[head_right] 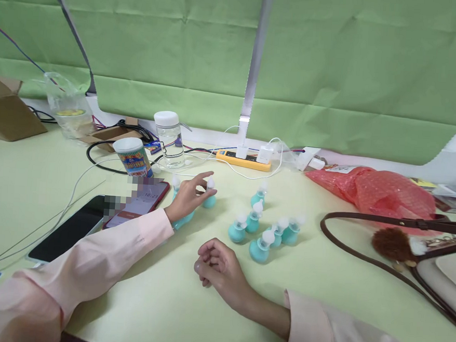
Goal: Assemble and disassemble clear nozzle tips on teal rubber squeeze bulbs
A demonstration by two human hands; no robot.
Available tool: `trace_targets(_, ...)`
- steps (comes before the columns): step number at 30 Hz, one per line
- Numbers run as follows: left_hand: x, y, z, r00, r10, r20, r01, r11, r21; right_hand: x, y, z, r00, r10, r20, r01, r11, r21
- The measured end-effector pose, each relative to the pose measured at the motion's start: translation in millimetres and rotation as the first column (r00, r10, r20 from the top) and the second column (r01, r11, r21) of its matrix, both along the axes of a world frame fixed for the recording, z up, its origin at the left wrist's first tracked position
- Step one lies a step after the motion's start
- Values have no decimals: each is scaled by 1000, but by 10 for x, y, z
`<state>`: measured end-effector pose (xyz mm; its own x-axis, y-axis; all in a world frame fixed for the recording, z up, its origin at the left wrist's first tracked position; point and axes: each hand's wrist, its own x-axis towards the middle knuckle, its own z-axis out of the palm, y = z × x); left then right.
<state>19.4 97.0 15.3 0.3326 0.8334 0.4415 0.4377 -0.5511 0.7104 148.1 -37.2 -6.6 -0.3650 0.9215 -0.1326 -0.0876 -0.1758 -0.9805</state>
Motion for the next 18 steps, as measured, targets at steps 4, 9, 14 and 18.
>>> trace_targets(4, 8, -86, 38, 995, 61, 83, -62, 998, 10, -2, 15, -23, 999, -35, -20, 35, 999, 6)
trace_targets(9, 11, -333, 135, 990, -37, 135, 41, 999, -22, -5, 22, -41, 986, -139, -90, 141, 990, 15)
trace_targets(14, -13, -488, 169, 986, -43, 162, 50, 998, -41, -5, 16, -24, 988, -127, -87, 128, 992, 10)
trace_targets(18, -38, -392, 219, 992, 4, 125, -11, 999, 51, 6, 11, -6, 998, -69, -6, 70, 997, 38)
